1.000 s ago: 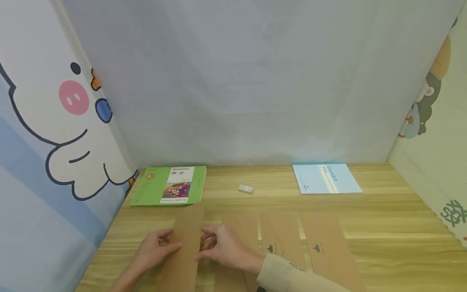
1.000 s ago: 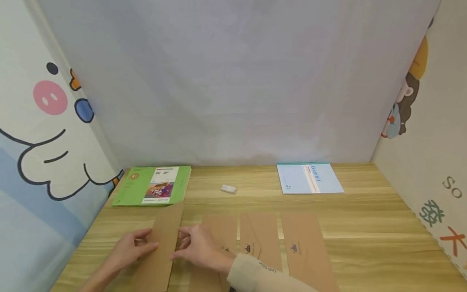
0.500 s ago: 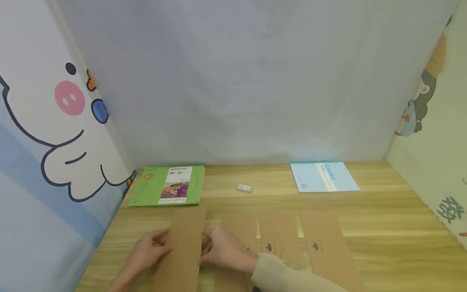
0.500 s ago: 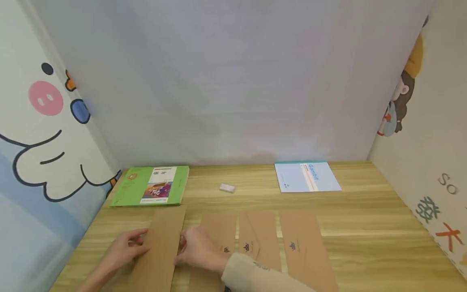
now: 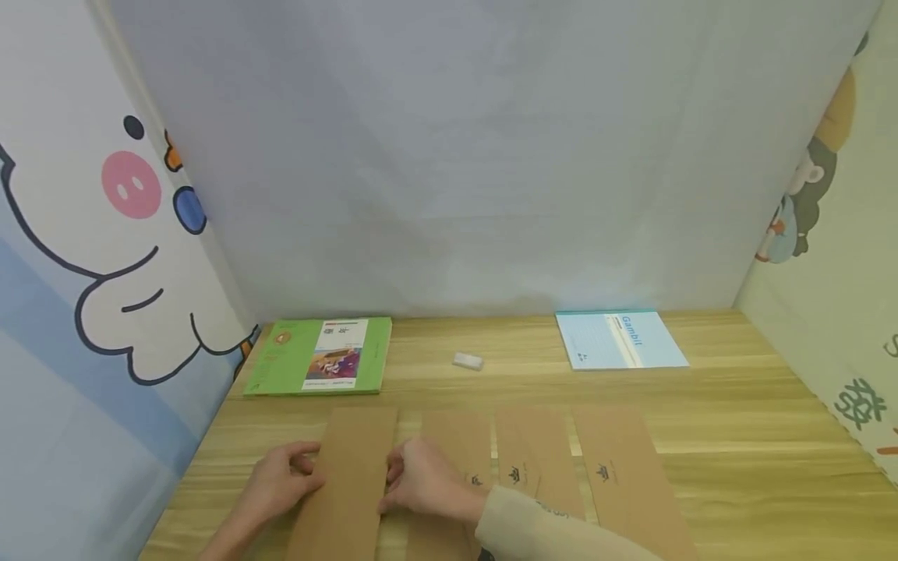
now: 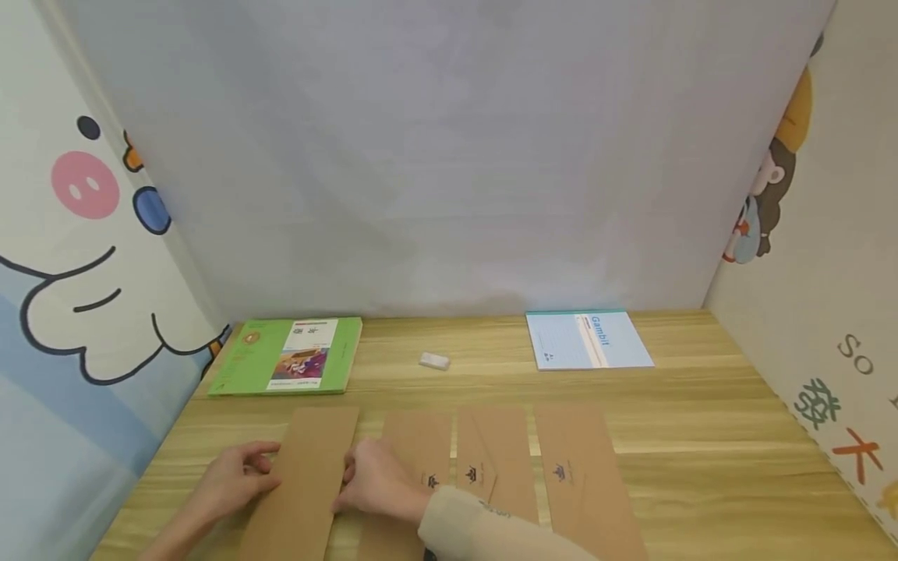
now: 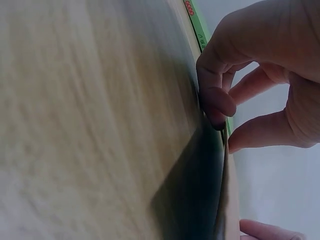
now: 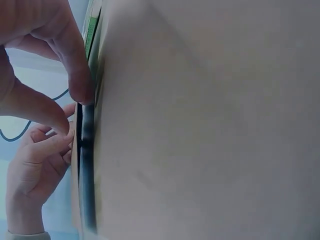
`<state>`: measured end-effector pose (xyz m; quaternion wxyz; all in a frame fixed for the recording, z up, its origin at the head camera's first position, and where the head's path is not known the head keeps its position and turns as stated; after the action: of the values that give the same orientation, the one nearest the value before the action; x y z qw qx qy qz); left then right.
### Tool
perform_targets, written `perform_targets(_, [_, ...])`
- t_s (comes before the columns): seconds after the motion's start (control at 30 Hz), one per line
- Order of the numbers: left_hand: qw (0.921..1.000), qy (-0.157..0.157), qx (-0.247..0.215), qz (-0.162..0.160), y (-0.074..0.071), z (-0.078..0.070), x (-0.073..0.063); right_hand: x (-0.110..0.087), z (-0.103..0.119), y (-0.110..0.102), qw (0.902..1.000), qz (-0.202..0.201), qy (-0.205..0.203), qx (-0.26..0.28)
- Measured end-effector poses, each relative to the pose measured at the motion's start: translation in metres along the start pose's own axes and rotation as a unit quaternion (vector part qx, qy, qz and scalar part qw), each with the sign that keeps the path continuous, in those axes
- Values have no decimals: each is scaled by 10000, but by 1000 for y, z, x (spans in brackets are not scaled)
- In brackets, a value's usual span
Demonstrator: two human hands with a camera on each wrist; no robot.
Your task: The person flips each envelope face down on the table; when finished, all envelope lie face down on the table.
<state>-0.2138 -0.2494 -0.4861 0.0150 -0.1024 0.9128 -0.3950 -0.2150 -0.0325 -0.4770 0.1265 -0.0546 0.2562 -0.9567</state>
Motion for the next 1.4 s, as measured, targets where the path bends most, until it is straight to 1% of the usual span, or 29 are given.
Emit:
perform_targets(0.13, [9997,182,120,-53,-1,-2,0,3,0,-1,9997,-86,119,-217])
perform_targets(0.27, [9989,403,205,-148,0,-5,-1,4,-1,-1,9993,-86,317,-166])
perform_targets(0.33, [9982,498,264,-200,0,-6,-1,4,-1,-2,9992,-78,350,-180])
perform_targets(0.5, [9966,609,498,-234,1,-11,-2,6,0,-4,9988,-107,364,-297])
perform_targets(0.63, [9955,630,692,-172,3,-15,-2,6,1,-5,9987,-123,348,-364])
perform_targets(0.8, [9944,602,856,-152,3,-16,-3,6,1,-4,9984,-139,378,-405])
perform_targets(1.0, [9961,501,710,-143,2,-15,-2,5,1,-3,9978,-173,265,-580])
perform_targets(1.07, [9969,419,648,-148,1,-14,-1,6,2,-3,9975,-169,242,-638])
perform_targets(1.17, [9977,280,597,-121,-1,-12,1,7,3,-4,9975,-157,308,-610])
perform_targets(1.27, [9983,174,541,-150,-5,-13,1,6,3,-6,9981,-88,421,-444])
perform_targets(1.33, [9986,209,414,-239,-7,-17,0,6,3,-7,9983,-29,496,-293])
perform_targets(1.4, [9985,351,255,-321,-7,-22,-1,5,3,-10,9984,-3,541,-157])
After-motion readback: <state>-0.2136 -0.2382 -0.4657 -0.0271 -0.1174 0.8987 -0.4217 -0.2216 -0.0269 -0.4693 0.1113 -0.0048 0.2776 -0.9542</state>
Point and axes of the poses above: each hand's wrist, its own x-axis towards the middle knuckle, its own y-axis out of the palm, z = x × y, the point moved 5 cm from there along x, towards the middle knuckle, and after that the axes turned 15 degrees about -z, right-handed, at the moved point
